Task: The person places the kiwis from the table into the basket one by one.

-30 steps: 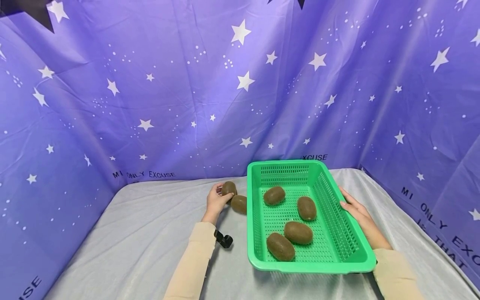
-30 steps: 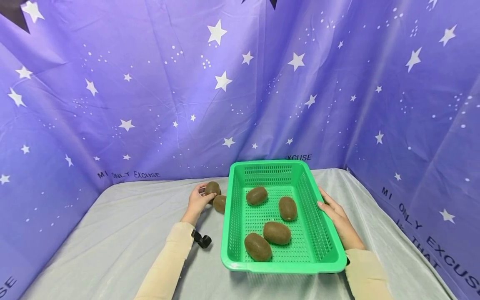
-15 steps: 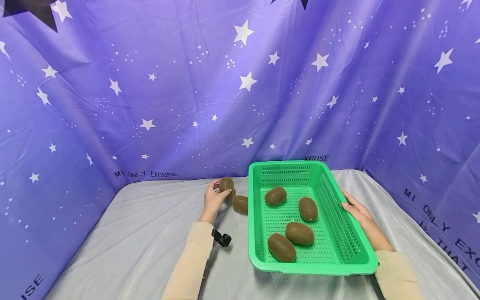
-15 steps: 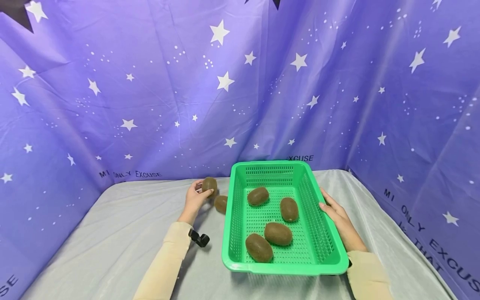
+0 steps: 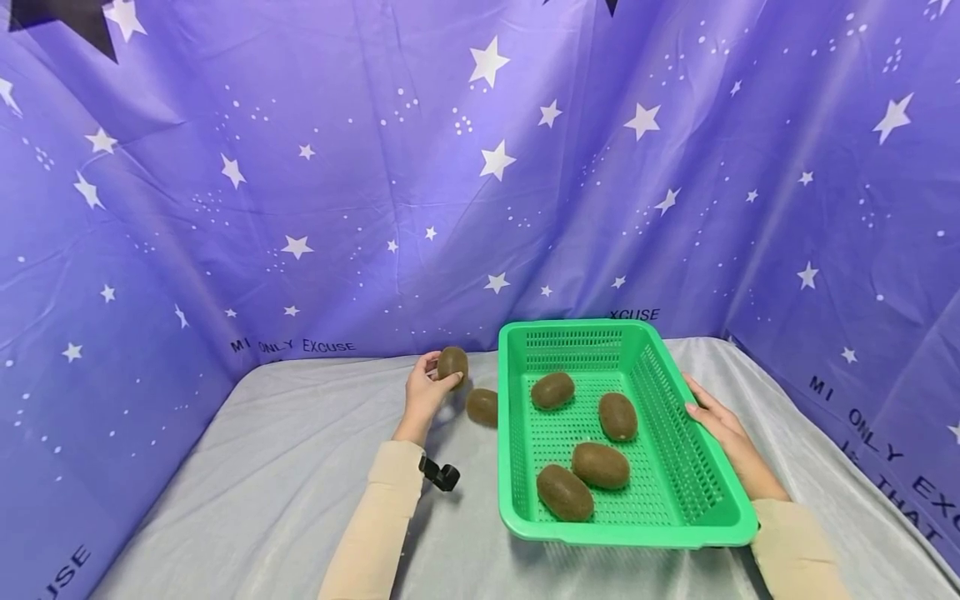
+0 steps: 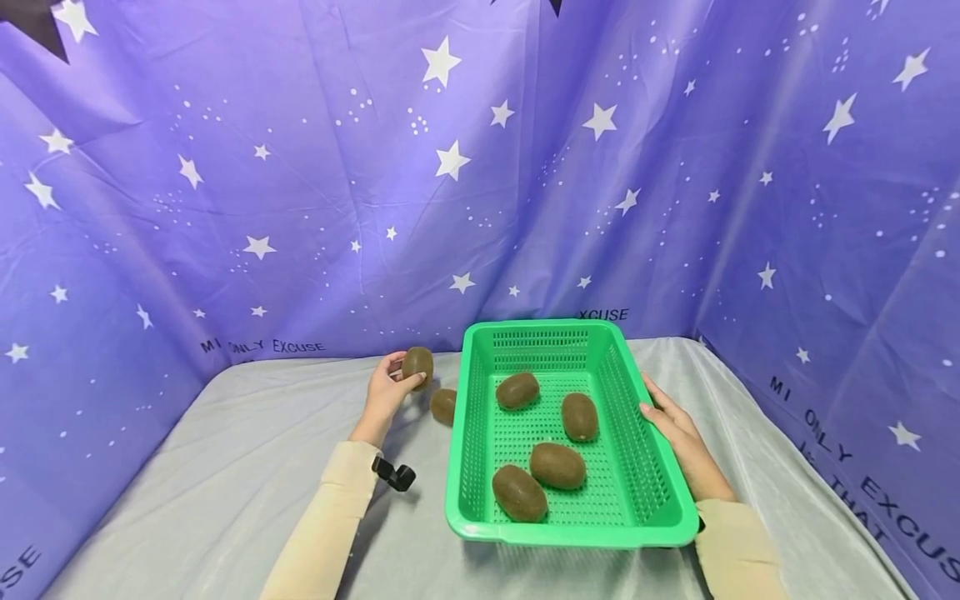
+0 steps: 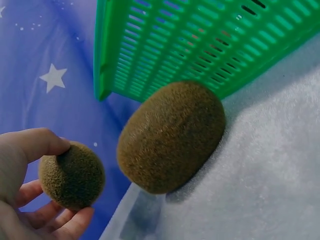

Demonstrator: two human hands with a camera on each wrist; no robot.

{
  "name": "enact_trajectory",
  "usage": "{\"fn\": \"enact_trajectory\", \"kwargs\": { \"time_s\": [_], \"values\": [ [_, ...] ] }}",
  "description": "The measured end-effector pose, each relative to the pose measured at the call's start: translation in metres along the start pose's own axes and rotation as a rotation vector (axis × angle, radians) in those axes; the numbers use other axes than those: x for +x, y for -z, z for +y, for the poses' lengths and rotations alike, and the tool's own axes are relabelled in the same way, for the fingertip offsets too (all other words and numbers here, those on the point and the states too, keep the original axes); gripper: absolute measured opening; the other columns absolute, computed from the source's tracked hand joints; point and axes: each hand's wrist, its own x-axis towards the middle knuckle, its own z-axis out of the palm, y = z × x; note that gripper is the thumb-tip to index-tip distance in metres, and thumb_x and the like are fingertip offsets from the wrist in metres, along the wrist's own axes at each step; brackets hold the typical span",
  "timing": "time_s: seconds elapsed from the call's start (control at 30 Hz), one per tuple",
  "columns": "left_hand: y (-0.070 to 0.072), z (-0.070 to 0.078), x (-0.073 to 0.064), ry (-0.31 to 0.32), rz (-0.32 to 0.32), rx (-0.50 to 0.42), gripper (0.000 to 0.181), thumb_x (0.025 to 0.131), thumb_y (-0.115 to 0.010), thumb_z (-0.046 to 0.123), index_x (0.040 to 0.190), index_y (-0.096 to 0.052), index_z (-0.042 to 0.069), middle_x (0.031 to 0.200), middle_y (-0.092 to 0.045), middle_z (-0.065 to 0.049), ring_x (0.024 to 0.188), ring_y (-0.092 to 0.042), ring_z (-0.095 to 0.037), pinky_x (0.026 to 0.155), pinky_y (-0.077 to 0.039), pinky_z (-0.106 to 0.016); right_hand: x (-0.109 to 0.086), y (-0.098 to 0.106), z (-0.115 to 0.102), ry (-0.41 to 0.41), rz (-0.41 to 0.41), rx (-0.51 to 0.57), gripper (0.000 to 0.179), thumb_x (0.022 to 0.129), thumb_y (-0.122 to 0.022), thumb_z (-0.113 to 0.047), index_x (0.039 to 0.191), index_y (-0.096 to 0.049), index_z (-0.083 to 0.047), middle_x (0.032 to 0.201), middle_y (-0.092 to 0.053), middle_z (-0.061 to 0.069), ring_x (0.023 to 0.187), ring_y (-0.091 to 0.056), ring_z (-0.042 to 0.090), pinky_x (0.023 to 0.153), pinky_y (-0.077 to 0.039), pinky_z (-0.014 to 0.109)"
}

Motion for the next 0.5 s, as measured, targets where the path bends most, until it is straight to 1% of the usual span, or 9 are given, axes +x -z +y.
{"fn": "enact_trajectory", "kwargs": {
  "time_s": [0.17, 0.2, 0.27, 0.37, 0.4, 0.43, 0.5],
  "values": [
    [0.001, 0.007, -0.002, -0.003, -0.027, -0.013, 0.056, 0.076, -0.075, 0.009, 0.127, -0.053, 0.007, 0.122, -0.056, -0.017, 0.103, -0.058, -0.032, 0.081, -0.051, -0.039, 0.002, 0.001, 0.000, 0.015, -0.015, 0.031, 0.055, 0.103, -0.034, -0.014, 0.152, -0.010, -0.011, 0.130, -0.047, -0.024, 0.111, -0.054, 0.000, 0.087, -0.047, 0.019],
    [0.001, 0.009, -0.003, -0.008, -0.033, -0.017, 0.056, 0.076, -0.075, 0.009, 0.127, -0.053, 0.007, 0.123, -0.055, -0.017, 0.103, -0.057, -0.031, 0.081, -0.052, -0.039, 0.002, 0.001, 0.000, 0.019, -0.012, 0.011, 0.055, 0.103, -0.035, -0.014, 0.152, -0.010, -0.010, 0.132, -0.046, -0.024, 0.112, -0.054, -0.001, 0.087, -0.047, 0.018],
    [0.001, 0.013, -0.004, -0.021, -0.045, -0.025, 0.056, 0.076, -0.075, 0.010, 0.127, -0.053, 0.008, 0.123, -0.056, -0.016, 0.103, -0.057, -0.030, 0.081, -0.051, -0.038, 0.003, 0.001, 0.000, 0.027, -0.003, -0.069, 0.055, 0.103, -0.035, -0.015, 0.151, -0.011, -0.009, 0.138, -0.041, -0.023, 0.115, -0.048, -0.008, 0.090, -0.042, 0.013],
    [0.001, 0.019, -0.005, -0.056, -0.061, -0.038, 0.055, 0.076, -0.076, 0.010, 0.127, -0.053, 0.006, 0.122, -0.056, -0.016, 0.102, -0.057, -0.030, 0.081, -0.051, -0.036, 0.003, 0.002, 0.000, 0.037, 0.010, -0.182, 0.055, 0.103, -0.035, -0.016, 0.151, -0.011, -0.007, 0.147, -0.029, -0.021, 0.116, -0.039, -0.017, 0.091, -0.035, 0.006],
    [0.001, 0.021, -0.006, -0.067, -0.065, -0.044, 0.055, 0.076, -0.076, 0.010, 0.126, -0.053, 0.005, 0.121, -0.057, -0.017, 0.101, -0.057, -0.030, 0.081, -0.051, -0.035, 0.004, 0.001, 0.000, 0.042, 0.009, -0.190, 0.055, 0.103, -0.035, -0.016, 0.151, -0.011, -0.007, 0.147, -0.028, -0.021, 0.115, -0.039, -0.017, 0.091, -0.034, 0.006],
    [0.000, 0.023, -0.007, -0.078, -0.069, -0.048, 0.055, 0.076, -0.076, 0.010, 0.126, -0.053, 0.005, 0.120, -0.057, -0.017, 0.100, -0.057, -0.030, 0.080, -0.050, -0.034, 0.004, 0.001, 0.000, 0.045, 0.006, -0.181, 0.054, 0.103, -0.035, -0.015, 0.151, -0.011, -0.008, 0.147, -0.028, -0.021, 0.115, -0.039, -0.017, 0.091, -0.034, 0.006],
    [-0.001, 0.027, -0.009, -0.095, -0.075, -0.058, 0.054, 0.076, -0.076, 0.009, 0.125, -0.054, 0.003, 0.119, -0.058, -0.018, 0.098, -0.058, -0.030, 0.079, -0.050, -0.032, 0.003, 0.001, 0.000, 0.036, -0.005, -0.102, 0.055, 0.103, -0.035, -0.015, 0.151, -0.011, -0.009, 0.143, -0.036, -0.021, 0.116, -0.045, -0.011, 0.092, -0.039, 0.010]
  ]
}}
